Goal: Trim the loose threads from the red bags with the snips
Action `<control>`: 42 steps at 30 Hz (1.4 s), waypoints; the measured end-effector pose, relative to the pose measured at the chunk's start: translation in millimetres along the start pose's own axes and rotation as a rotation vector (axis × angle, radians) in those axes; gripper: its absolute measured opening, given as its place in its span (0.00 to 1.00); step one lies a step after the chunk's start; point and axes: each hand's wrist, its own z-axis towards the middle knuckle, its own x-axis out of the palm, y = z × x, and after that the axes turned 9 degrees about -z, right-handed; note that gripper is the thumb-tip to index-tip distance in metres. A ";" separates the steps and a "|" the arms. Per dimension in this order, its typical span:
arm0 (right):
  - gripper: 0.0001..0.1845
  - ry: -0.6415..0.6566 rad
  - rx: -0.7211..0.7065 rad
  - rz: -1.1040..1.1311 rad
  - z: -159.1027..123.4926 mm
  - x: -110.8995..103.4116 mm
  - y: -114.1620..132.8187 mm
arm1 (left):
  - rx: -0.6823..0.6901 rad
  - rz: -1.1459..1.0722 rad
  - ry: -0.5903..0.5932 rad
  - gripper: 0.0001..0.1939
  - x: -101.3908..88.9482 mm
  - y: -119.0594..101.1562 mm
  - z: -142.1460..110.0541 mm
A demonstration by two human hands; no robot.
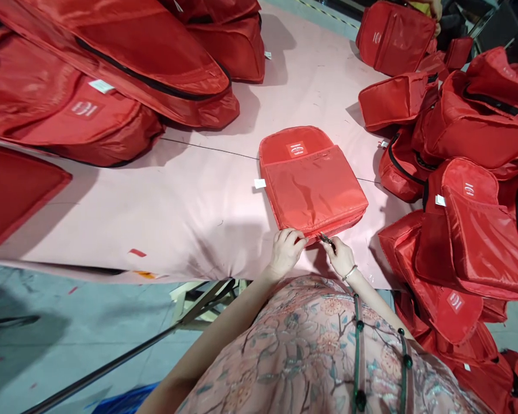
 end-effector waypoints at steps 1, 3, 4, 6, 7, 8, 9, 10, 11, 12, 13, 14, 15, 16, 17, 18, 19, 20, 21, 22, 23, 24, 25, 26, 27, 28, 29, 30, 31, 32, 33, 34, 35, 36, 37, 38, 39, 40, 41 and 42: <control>0.21 0.012 -0.022 -0.051 -0.5 -2.9 2.2 | 0.023 0.019 -0.001 0.06 0.8 -0.6 -0.9; 0.20 0.036 -0.061 -0.148 0.2 -6.1 7.3 | 0.059 0.039 -0.011 0.06 2.0 -1.5 -1.8; 0.20 0.050 -0.074 -0.194 1.0 -6.9 10.0 | 0.075 0.041 -0.017 0.06 2.4 -1.7 -2.1; 0.20 0.072 -0.089 -0.270 2.6 -7.8 15.5 | 0.092 0.042 -0.032 0.05 3.0 -1.9 -2.5; 0.20 0.078 -0.090 -0.298 3.3 -8.2 18.1 | 0.094 0.043 -0.039 0.05 3.3 -1.9 -2.8; 0.20 0.083 -0.088 -0.322 3.9 -8.8 20.6 | 0.093 0.045 -0.043 0.05 3.7 -1.8 -3.2; 0.20 0.086 -0.082 -0.342 4.5 -9.5 22.9 | 0.088 0.046 -0.042 0.05 4.0 -1.8 -3.7; 0.20 0.089 -0.078 -0.359 5.0 -10.3 24.9 | 0.079 0.047 -0.038 0.05 4.3 -1.9 -4.2; 0.20 0.090 -0.073 -0.372 5.6 -11.3 26.7 | 0.066 0.045 -0.028 0.05 4.5 -2.0 -4.8; 0.20 0.091 -0.070 -0.383 6.3 -12.2 28.2 | 0.048 0.039 -0.013 0.06 4.6 -2.2 -5.4; 0.20 0.090 -0.069 -0.391 7.1 -13.2 29.4 | 0.027 0.026 0.007 0.07 4.6 -2.4 -6.0; 0.20 0.088 -0.072 -0.397 8.0 -14.1 30.4 | 0.002 0.009 0.029 0.08 4.5 -2.6 -6.5; 0.19 0.086 -0.078 -0.401 9.0 -14.9 31.2 | -0.026 -0.013 0.052 0.09 4.4 -2.8 -6.9; 0.19 0.085 -0.086 -0.404 10.0 -15.5 31.8 | -0.052 -0.035 0.076 0.10 4.3 -3.0 -7.2; 0.18 0.084 -0.096 -0.405 11.0 -15.9 32.2 | -0.077 -0.053 0.096 0.10 4.3 -3.1 -7.5; 0.17 0.083 -0.106 -0.405 12.0 -16.0 32.4 | -0.097 -0.065 0.111 0.10 4.4 -3.3 -7.7; 0.17 0.082 -0.114 -0.402 13.0 -15.8 32.2 | -0.112 -0.070 0.120 0.11 4.6 -3.5 -7.8; 0.16 0.081 -0.122 -0.397 13.9 -15.4 31.8 | -0.120 -0.067 0.126 0.11 4.8 -3.7 -8.0; 0.16 0.080 -0.129 -0.392 14.7 -14.8 30.9 | -0.124 -0.059 0.128 0.11 4.9 -3.9 -8.0; 0.15 0.077 -0.135 -0.383 15.4 -13.9 29.5 | -0.127 -0.049 0.125 0.11 4.9 -4.1 -8.0; 0.15 0.072 -0.138 -0.371 16.0 -13.0 27.6 | -0.129 -0.038 0.122 0.11 4.7 -4.3 -8.0; 0.16 0.066 -0.139 -0.352 16.5 -12.0 24.9 | -0.132 -0.029 0.119 0.11 4.2 -4.5 -7.9; 0.16 0.056 -0.138 -0.324 17.0 -10.9 21.6 | -0.137 -0.024 0.117 0.12 3.3 -4.7 -7.6; 0.17 0.042 -0.134 -0.283 17.4 -9.8 17.7 | -0.143 -0.023 0.117 0.12 2.3 -5.0 -7.1; 0.18 0.022 -0.127 -0.230 17.7 -8.4 13.2 | -0.152 -0.025 0.121 0.12 1.2 -5.5 -6.4; 0.19 -0.006 -0.119 -0.166 17.9 -6.7 8.4 | -0.164 -0.026 0.131 0.13 0.2 -6.1 -5.2; 0.20 -0.043 -0.111 -0.094 17.9 -4.4 3.3 | -0.180 -0.024 0.144 0.13 -0.8 -7.0 -3.6; 0.21 -0.089 -0.106 -0.017 17.8 -1.6 -1.7 | -0.201 -0.018 0.161 0.13 -1.5 -8.1 -1.4; 0.21 -0.143 -0.106 0.057 17.5 2.0 -6.4 | -0.225 -0.010 0.181 0.14 -2.0 -9.4 1.4; 0.21 -0.195 -0.113 0.120 16.9 6.4 -10.8 | -0.254 0.000 0.202 0.14 -2.3 -10.9 4.8; 0.20 -0.237 -0.124 0.167 16.1 11.4 -14.6 | -0.285 0.009 0.224 0.14 -2.6 -12.3 8.9; 0.19 -0.268 -0.136 0.194 15.1 17.0 -17.9 | -0.319 0.017 0.246 0.14 -2.9 -13.5 13.5; 0.18 -0.283 -0.150 0.200 14.0 23.1 -20.5 | -0.352 0.020 0.275 0.14 -3.2 -14.3 18.5; 0.18 -0.286 -0.161 0.186 12.9 29.5 -22.8 | -0.380 0.019 0.312 0.14 -3.6 -14.5 23.6; 0.17 -0.283 -0.171 0.158 11.9 36.0 -24.7 | -0.403 0.015 0.354 0.14 -4.0 -14.2 28.8; 0.17 -0.281 -0.181 0.120 11.2 42.6 -26.4 | -0.419 0.008 0.397 0.14 -4.4 -13.2 33.7; 0.17 -0.284 -0.194 0.075 10.7 49.1 -28.1 | -0.432 -0.002 0.436 0.14 -4.7 -11.7 38.0; 0.18 -0.290 -0.210 0.028 10.7 55.2 -29.8 | -0.443 -0.011 0.467 0.13 -4.8 -9.9 41.7; 0.18 -0.298 -0.228 -0.015 11.0 60.9 -31.5 | -0.451 -0.021 0.489 0.13 -4.5 -7.8 44.5; 0.18 -0.306 -0.244 -0.052 11.7 66.0 -33.2 | -0.460 -0.030 0.503 0.13 -4.1 -5.7 46.5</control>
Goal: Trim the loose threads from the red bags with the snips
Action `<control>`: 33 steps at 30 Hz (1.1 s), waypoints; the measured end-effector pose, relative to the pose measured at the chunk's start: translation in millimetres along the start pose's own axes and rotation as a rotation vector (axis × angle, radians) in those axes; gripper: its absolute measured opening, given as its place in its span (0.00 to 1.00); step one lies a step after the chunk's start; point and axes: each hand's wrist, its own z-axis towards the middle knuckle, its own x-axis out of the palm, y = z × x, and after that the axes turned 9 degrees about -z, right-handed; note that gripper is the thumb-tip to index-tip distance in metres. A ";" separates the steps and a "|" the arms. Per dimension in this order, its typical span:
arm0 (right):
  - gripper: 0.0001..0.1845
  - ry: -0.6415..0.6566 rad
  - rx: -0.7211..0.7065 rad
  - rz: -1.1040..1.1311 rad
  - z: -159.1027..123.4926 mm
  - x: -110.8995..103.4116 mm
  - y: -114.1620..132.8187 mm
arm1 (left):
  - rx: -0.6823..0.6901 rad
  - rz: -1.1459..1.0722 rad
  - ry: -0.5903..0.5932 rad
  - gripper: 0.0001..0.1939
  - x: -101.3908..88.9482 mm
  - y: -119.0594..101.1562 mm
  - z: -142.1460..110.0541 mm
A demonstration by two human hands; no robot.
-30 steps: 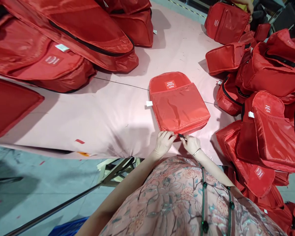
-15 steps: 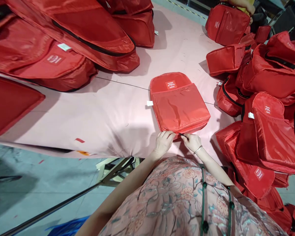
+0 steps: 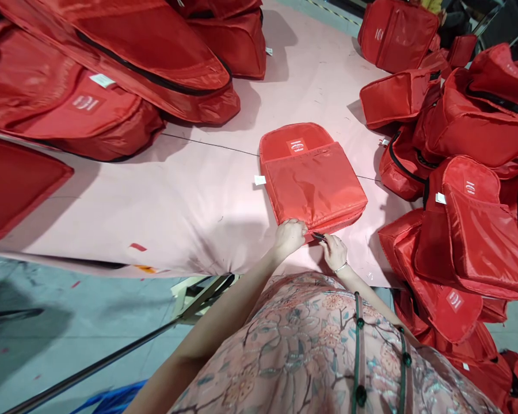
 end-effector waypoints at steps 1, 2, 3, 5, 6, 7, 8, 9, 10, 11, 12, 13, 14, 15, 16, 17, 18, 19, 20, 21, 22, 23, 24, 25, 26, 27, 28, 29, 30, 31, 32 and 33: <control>0.18 -0.004 -0.020 -0.027 -0.8 4.5 -1.4 | -0.005 -0.006 0.012 0.14 -0.3 1.1 2.1; 0.18 -0.006 -0.035 -0.045 -1.2 8.3 -2.6 | -0.006 -0.011 0.021 0.14 -0.2 2.3 3.6; 0.18 -0.009 -0.045 -0.056 -1.2 11.4 -3.5 | -0.003 -0.013 0.028 0.13 0.1 3.3 4.7; 0.18 -0.016 -0.051 -0.068 -0.5 15.4 -4.0 | 0.009 -0.012 0.034 0.13 0.9 4.8 5.6; 0.19 -0.020 -0.049 -0.074 0.2 16.4 -3.5 | 0.012 -0.011 0.035 0.13 1.2 5.1 5.6; 0.19 -0.024 -0.045 -0.082 1.0 16.9 -2.6 | 0.011 -0.012 0.037 0.13 1.4 5.2 5.6; 0.19 -0.028 -0.040 -0.092 1.9 17.0 -1.5 | 0.006 -0.014 0.040 0.13 1.5 5.2 5.4; 0.19 -0.031 -0.033 -0.101 2.8 16.7 -0.3 | -0.001 -0.016 0.042 0.13 1.4 5.0 5.3; 0.19 -0.032 -0.027 -0.109 3.6 16.3 0.7 | -0.007 -0.019 0.046 0.13 1.3 4.8 5.1; 0.19 -0.032 -0.024 -0.115 4.2 15.9 1.5 | -0.010 -0.024 0.049 0.13 1.1 4.6 5.0; 0.19 -0.030 -0.023 -0.118 4.5 15.5 1.9 | -0.009 -0.029 0.052 0.13 0.9 4.5 5.0; 0.19 -0.026 -0.023 -0.119 4.7 15.2 2.0 | -0.006 -0.034 0.052 0.13 0.8 4.4 4.9; 0.19 -0.021 -0.024 -0.119 4.6 15.0 1.8 | -0.003 -0.038 0.052 0.13 0.8 4.5 4.9; 0.19 -0.015 -0.025 -0.118 4.5 14.8 1.4 | -0.001 -0.040 0.050 0.13 0.7 4.6 4.8; 0.19 -0.012 -0.025 -0.116 4.3 14.7 1.0 | 0.001 -0.039 0.048 0.13 0.7 4.7 4.8; 0.19 -0.010 -0.025 -0.113 4.2 14.7 0.6 | 0.003 -0.036 0.045 0.13 0.7 4.8 4.7; 0.19 -0.008 -0.026 -0.111 4.2 14.6 0.4 | 0.006 -0.031 0.043 0.14 0.5 4.8 4.7; 0.19 -0.007 -0.029 -0.109 4.4 14.6 0.3 | 0.010 -0.028 0.044 0.14 0.3 4.7 4.6; 0.18 -0.006 -0.031 -0.109 4.6 14.6 0.5 | 0.013 -0.027 0.045 0.13 0.1 4.5 4.4; 0.18 -0.005 -0.033 -0.111 5.0 14.7 0.7 | 0.014 -0.026 0.047 0.13 -0.3 4.2 4.3; 0.18 -0.004 -0.033 -0.113 5.5 14.9 1.0 | 0.016 -0.027 0.050 0.13 -0.7 3.9 4.1; 0.18 -0.004 -0.031 -0.115 5.9 15.3 1.4 | 0.018 -0.027 0.054 0.13 -1.1 3.5 4.0; 0.18 -0.004 -0.027 -0.116 6.4 15.8 1.8 | 0.017 -0.026 0.056 0.13 -1.5 3.1 3.9; 0.18 -0.004 -0.021 -0.115 6.8 16.3 2.4 | 0.014 -0.025 0.058 0.13 -1.9 2.7 3.8; 0.17 -0.003 -0.015 -0.110 7.3 16.9 3.1 | 0.011 -0.025 0.060 0.13 -2.1 2.5 3.7; 0.17 -0.002 -0.011 -0.100 7.8 17.4 4.0 | 0.008 -0.025 0.061 0.13 -2.3 2.3 3.7; 0.17 0.003 -0.014 -0.080 8.4 17.7 5.0 | 0.005 -0.025 0.064 0.13 -2.4 2.3 3.7; 0.16 0.010 -0.025 -0.049 9.1 17.8 6.2 | 0.003 -0.024 0.066 0.13 -2.4 2.3 3.7; 0.16 0.016 -0.038 -0.009 9.9 17.6 7.2 | 0.004 -0.023 0.070 0.13 -2.3 2.4 3.7; 0.16 0.017 -0.049 0.033 10.6 17.0 8.0 | 0.004 -0.022 0.072 0.13 -2.1 2.5 3.6; 0.16 0.011 -0.054 0.070 11.2 16.3 8.1 | 0.002 -0.022 0.072 0.13 -1.9 2.6 3.5; 0.17 -0.003 -0.050 0.094 11.5 15.4 7.6 | 0.000 -0.024 0.071 0.13 -1.7 2.8 3.4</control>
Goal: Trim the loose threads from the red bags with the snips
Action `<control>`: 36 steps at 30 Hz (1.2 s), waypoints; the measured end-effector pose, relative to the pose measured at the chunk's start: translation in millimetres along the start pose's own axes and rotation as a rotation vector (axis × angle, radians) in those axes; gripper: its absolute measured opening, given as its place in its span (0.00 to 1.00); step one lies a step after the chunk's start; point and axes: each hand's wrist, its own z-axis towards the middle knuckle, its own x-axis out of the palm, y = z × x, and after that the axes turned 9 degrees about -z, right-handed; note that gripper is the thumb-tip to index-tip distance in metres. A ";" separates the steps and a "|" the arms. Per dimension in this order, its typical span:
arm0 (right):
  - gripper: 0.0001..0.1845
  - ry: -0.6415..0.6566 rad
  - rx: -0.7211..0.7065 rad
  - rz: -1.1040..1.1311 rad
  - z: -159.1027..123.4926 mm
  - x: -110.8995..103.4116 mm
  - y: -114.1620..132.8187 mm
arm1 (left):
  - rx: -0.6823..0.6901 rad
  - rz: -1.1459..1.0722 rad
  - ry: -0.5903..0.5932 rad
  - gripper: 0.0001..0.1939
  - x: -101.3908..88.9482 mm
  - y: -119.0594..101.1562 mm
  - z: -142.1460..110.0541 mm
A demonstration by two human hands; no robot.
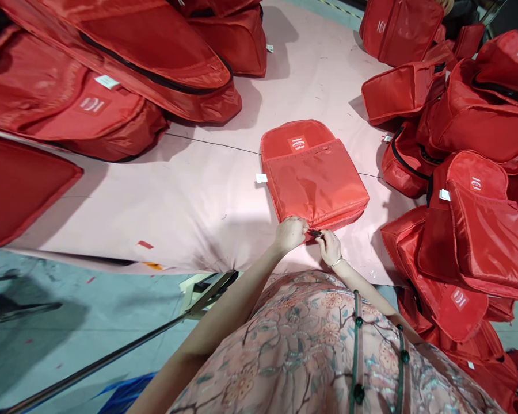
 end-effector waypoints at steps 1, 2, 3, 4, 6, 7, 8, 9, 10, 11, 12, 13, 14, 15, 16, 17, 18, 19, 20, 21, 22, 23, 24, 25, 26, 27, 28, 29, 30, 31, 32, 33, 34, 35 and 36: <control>0.18 -0.018 0.010 0.008 -0.3 -1.1 -1.3 | -0.002 -0.004 -0.003 0.13 0.2 0.1 -0.1; 0.19 -0.032 0.022 -0.001 -1.1 -2.2 -3.5 | -0.004 -0.008 -0.005 0.13 0.4 0.3 -0.3; 0.19 -0.038 0.027 -0.021 -2.6 -3.1 -6.2 | -0.005 -0.012 -0.005 0.13 0.5 0.4 -0.4; 0.19 -0.034 0.024 -0.048 -4.6 -3.6 -9.4 | -0.004 -0.015 -0.005 0.13 0.6 0.5 -0.5; 0.20 -0.011 0.009 -0.102 -9.1 -3.0 -15.0 | -0.002 -0.016 0.001 0.13 0.6 0.7 -0.5; 0.19 -0.004 0.000 -0.125 -11.1 -1.8 -16.9 | -0.001 -0.015 0.005 0.13 0.5 0.7 -0.4; 0.19 -0.007 -0.008 -0.144 -12.6 -0.1 -17.8 | -0.001 -0.014 0.012 0.14 0.4 0.6 -0.3; 0.19 -0.018 -0.014 -0.161 -13.4 2.0 -17.8 | -0.005 -0.012 0.020 0.14 0.2 0.5 -0.2; 0.19 -0.034 -0.021 -0.176 -13.5 4.1 -16.9 | -0.011 -0.010 0.028 0.14 -0.1 0.2 -0.1; 0.19 -0.052 -0.028 -0.190 -12.9 6.2 -15.3 | -0.019 -0.009 0.034 0.14 -0.3 -0.1 -0.1; 0.19 -0.069 -0.032 -0.203 -11.8 7.9 -13.4 | -0.027 -0.009 0.036 0.14 -0.6 -0.5 -0.2; 0.19 -0.081 -0.036 -0.214 -10.4 9.1 -11.4 | -0.033 -0.010 0.037 0.14 -0.9 -0.9 -0.3; 0.19 -0.089 -0.040 -0.223 -9.0 9.8 -9.6 | -0.036 -0.011 0.037 0.14 -1.1 -1.3 -0.5; 0.19 -0.092 -0.045 -0.230 -7.7 9.9 -8.3 | -0.037 -0.012 0.037 0.14 -1.2 -1.7 -0.8; 0.19 -0.095 -0.050 -0.237 -6.7 9.5 -7.4 | -0.037 -0.012 0.037 0.14 -1.3 -2.0 -1.0; 0.19 -0.097 -0.060 -0.244 -6.0 8.8 -7.1 | -0.036 -0.012 0.037 0.14 -1.3 -2.2 -1.3; 0.19 -0.098 -0.070 -0.251 -5.6 8.0 -7.2 | -0.036 -0.010 0.036 0.14 -1.2 -2.3 -1.5; 0.18 -0.099 -0.080 -0.257 -5.5 7.1 -7.6 | -0.036 -0.010 0.034 0.14 -1.0 -2.3 -1.7; 0.18 -0.101 -0.087 -0.263 -5.7 6.4 -8.2 | -0.038 -0.013 0.030 0.14 -0.7 -2.2 -1.8; 0.18 -0.103 -0.093 -0.268 -6.0 5.9 -8.8 | -0.039 -0.018 0.027 0.14 -0.4 -2.0 -1.9; 0.18 -0.104 -0.095 -0.272 -6.3 5.5 -9.3 | -0.039 -0.022 0.026 0.14 -0.1 -1.8 -2.0; 0.18 -0.104 -0.096 -0.274 -6.7 5.5 -9.6 | -0.039 -0.025 0.023 0.14 0.2 -1.4 -2.0; 0.18 -0.105 -0.095 -0.276 -6.9 5.6 -9.8 | -0.036 -0.028 0.022 0.14 0.5 -1.0 -1.9; 0.18 -0.106 -0.094 -0.277 -7.0 5.8 -9.8 | -0.031 -0.030 0.022 0.14 0.9 -0.5 -1.9; 0.18 -0.107 -0.093 -0.278 -6.9 6.2 -9.7 | -0.026 -0.032 0.020 0.14 1.2 -0.1 -1.8; 0.18 -0.107 -0.094 -0.278 -6.6 6.6 -9.5 | -0.023 -0.036 0.018 0.14 1.6 0.4 -1.7; 0.18 -0.106 -0.094 -0.277 -6.3 7.0 -9.5 | -0.022 -0.040 0.015 0.14 2.0 0.8 -1.6; 0.18 -0.105 -0.095 -0.276 -6.1 7.3 -9.5 | -0.020 -0.044 0.012 0.14 2.4 1.2 -1.4; 0.18 -0.103 -0.095 -0.275 -5.8 7.5 -9.7 | -0.019 -0.047 0.009 0.14 2.7 1.5 -1.3; 0.18 -0.099 -0.096 -0.273 -5.8 7.7 -10.1 | -0.019 -0.047 0.005 0.14 3.0 1.8 -1.1; 0.18 -0.096 -0.096 -0.272 -5.9 7.8 -10.7 | -0.018 -0.046 0.004 0.14 3.3 1.9 -0.9; 0.18 -0.096 -0.095 -0.270 -6.1 7.9 -11.4 | -0.017 -0.045 0.005 0.14 3.6 2.1 -0.8; 0.18 -0.098 -0.094 -0.267 -6.5 7.9 -12.2 | -0.015 -0.044 0.007 0.14 3.8 2.3 -0.7; 0.18 -0.101 -0.093 -0.264 -6.8 8.0 -12.8 | -0.015 -0.043 0.009 0.14 4.1 2.5 -0.6; 0.18 -0.104 -0.091 -0.262 -7.1 8.1 -13.3 | -0.015 -0.041 0.010 0.13 4.4 2.7 -0.5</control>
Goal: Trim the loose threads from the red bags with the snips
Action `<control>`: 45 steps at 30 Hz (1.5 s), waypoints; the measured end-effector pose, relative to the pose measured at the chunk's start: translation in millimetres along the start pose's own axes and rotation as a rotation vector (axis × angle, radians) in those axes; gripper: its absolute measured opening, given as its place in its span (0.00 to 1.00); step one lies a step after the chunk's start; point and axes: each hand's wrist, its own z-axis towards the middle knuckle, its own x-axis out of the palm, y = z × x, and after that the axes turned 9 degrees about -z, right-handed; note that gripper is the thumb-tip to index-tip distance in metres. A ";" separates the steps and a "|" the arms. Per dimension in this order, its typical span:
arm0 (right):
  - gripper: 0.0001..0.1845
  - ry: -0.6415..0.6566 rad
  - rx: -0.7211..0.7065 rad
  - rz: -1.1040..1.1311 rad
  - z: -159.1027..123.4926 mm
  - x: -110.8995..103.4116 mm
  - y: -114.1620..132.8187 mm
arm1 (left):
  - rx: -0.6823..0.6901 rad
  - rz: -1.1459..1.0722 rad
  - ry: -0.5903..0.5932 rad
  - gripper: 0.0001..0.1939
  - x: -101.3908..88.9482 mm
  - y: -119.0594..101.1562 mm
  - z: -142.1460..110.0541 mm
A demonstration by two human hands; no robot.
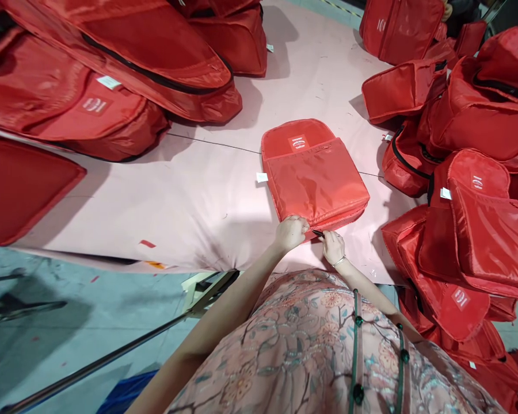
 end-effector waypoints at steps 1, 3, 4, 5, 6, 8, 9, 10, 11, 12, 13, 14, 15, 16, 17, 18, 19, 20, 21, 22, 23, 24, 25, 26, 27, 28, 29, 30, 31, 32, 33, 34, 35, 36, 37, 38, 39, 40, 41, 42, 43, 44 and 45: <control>0.18 -0.001 0.003 0.000 -0.1 0.3 -0.1 | -0.001 0.000 -0.002 0.13 0.3 0.3 0.0; 0.17 0.005 0.005 -0.003 0.3 1.1 0.7 | -0.003 -0.004 -0.013 0.13 0.8 1.0 0.0; 0.17 0.009 0.004 -0.004 0.8 1.7 1.5 | -0.004 -0.007 -0.020 0.13 0.9 1.3 0.0; 0.17 0.012 0.002 -0.006 1.4 2.5 2.6 | -0.003 -0.010 -0.024 0.13 1.0 1.4 -0.1; 0.17 0.010 0.002 -0.008 2.1 3.3 3.8 | -0.001 -0.010 -0.024 0.13 1.0 1.4 -0.2; 0.17 -0.003 0.007 -0.017 3.2 5.1 5.9 | 0.005 -0.001 -0.022 0.12 0.7 0.9 -0.3; 0.17 -0.011 0.012 -0.023 3.5 5.9 6.5 | 0.007 0.005 -0.022 0.13 0.5 0.4 -0.4; 0.17 -0.017 0.015 -0.026 3.8 6.6 6.7 | 0.010 0.011 -0.021 0.13 0.2 -0.2 -0.4; 0.17 -0.020 0.016 -0.028 4.1 7.1 6.5 | 0.014 0.013 -0.021 0.13 -0.2 -0.8 -0.3; 0.17 -0.021 0.014 -0.025 4.3 7.5 5.9 | 0.015 0.013 -0.021 0.13 -0.6 -1.2 -0.3; 0.17 -0.019 0.008 -0.018 4.4 7.7 5.0 | 0.015 0.012 -0.021 0.13 -1.0 -1.4 -0.3; 0.16 -0.017 -0.002 -0.004 4.5 7.6 3.7 | 0.014 0.011 -0.018 0.13 -1.6 -1.4 -0.5; 0.16 -0.015 -0.014 0.019 4.4 7.3 2.3 | 0.012 0.011 -0.011 0.13 -2.2 -1.2 -1.0; 0.16 -0.016 -0.025 0.050 4.1 6.6 0.7 | 0.009 0.009 -0.004 0.13 -2.8 -1.0 -1.8; 0.16 -0.022 -0.026 0.092 3.5 5.5 -1.0 | 0.007 0.009 0.003 0.13 -3.4 -1.1 -2.8; 0.17 -0.034 -0.013 0.142 2.7 3.7 -2.9 | 0.006 0.012 0.007 0.13 -3.6 -1.8 -4.1; 0.17 -0.054 0.023 0.196 1.6 1.3 -5.0 | 0.010 0.022 0.002 0.13 -3.5 -3.5 -5.4; 0.17 -0.083 0.086 0.251 0.4 -1.7 -7.4 | 0.024 0.037 -0.011 0.14 -2.8 -6.5 -6.6; 0.16 -0.116 0.170 0.306 -0.8 -5.2 -10.0 | 0.050 0.056 -0.030 0.15 -1.4 -10.9 -7.3; 0.16 -0.146 0.266 0.358 -1.9 -9.1 -13.1 | 0.088 0.072 -0.047 0.15 0.7 -16.8 -7.3; 0.16 -0.171 0.363 0.405 -2.7 -12.9 -16.4 | 0.131 0.084 -0.059 0.16 3.5 -23.9 -6.5; 0.16 -0.189 0.448 0.444 -3.3 -16.5 -20.1 | 0.173 0.088 -0.064 0.17 7.0 -31.7 -4.7; 0.16 -0.199 0.516 0.472 -3.7 -19.4 -24.0 | 0.207 0.086 -0.064 0.17 10.8 -39.8 -2.0; 0.16 -0.204 0.560 0.488 -3.9 -21.5 -28.2 | 0.227 0.087 -0.058 0.17 14.8 -47.5 1.5; 0.16 -0.209 0.587 0.492 -3.9 -22.4 -32.4 | 0.230 0.094 -0.051 0.17 18.7 -54.2 5.5; 0.16 -0.218 0.598 0.488 -4.0 -22.3 -36.6 | 0.227 0.106 -0.045 0.17 22.3 -59.5 9.9; 0.17 -0.227 0.600 0.478 -4.1 -21.2 -40.5 | 0.222 0.119 -0.042 0.16 25.4 -63.3 14.4; 0.17 -0.231 0.596 0.465 -4.4 -19.3 -44.0 | 0.221 0.130 -0.041 0.16 27.9 -65.4 18.9; 0.17 -0.230 0.590 0.450 -4.6 -17.0 -46.9 | 0.223 0.138 -0.043 0.16 29.8 -66.1 23.4; 0.17 -0.221 0.580 0.433 -4.8 -14.5 -49.1 | 0.225 0.141 -0.046 0.16 31.0 -65.6 27.9; 0.17 -0.207 0.568 0.414 -4.9 -12.3 -50.5 | 0.220 0.137 -0.049 0.16 31.4 -64.6 32.4; 0.16 -0.187 0.550 0.393 -4.8 -10.4 -51.3 | 0.203 0.128 -0.045 0.16 31.2 -63.2 37.0; 0.16 -0.167 0.528 0.367 -4.5 -9.1 -51.5 | 0.174 0.113 -0.034 0.15 30.3 -61.9 41.7; 0.16 -0.148 0.501 0.337 -4.0 -8.4 -51.3 | 0.138 0.092 -0.011 0.15 29.1 -60.9 46.4; 0.16 -0.131 0.473 0.303 -3.4 -8.2 -50.9 | 0.096 0.065 0.019 0.14 27.4 -60.2 50.9; 0.16 -0.114 0.448 0.264 -2.8 -8.5 -50.4 | 0.059 0.036 0.052 0.13 25.6 -59.9 55.0; 0.16 -0.098 0.430 0.223 -2.3 -9.0 -50.1 | 0.029 0.006 0.082 0.13 23.7 -59.8 58.7; 0.17 -0.083 0.417 0.181 -2.1 -9.7 -50.1 | 0.006 -0.021 0.105 0.13 22.0 -59.9 61.8; 0.17 -0.070 0.411 0.143 -2.3 -10.4 -50.3 | -0.011 -0.044 0.122 0.13 20.4 -60.0 64.2; 0.17 -0.056 0.408 0.109 -2.8 -11.0 -50.9 | -0.020 -0.062 0.131 0.13 19.0 -60.1 66.1; 0.17 -0.044 0.403 0.080 -3.7 -11.4 -51.7 | -0.023 -0.077 0.137 0.13 18.0 -60.0 67.5; 0.17 -0.030 0.392 0.056 -4.7 -11.5 -52.7 | -0.022 -0.088 0.143 0.13 17.3 -59.8 68.4; 0.17 -0.016 0.375 0.036 -5.8 -11.4 -53.8 | -0.021 -0.095 0.149 0.13 16.9 -59.6 69.0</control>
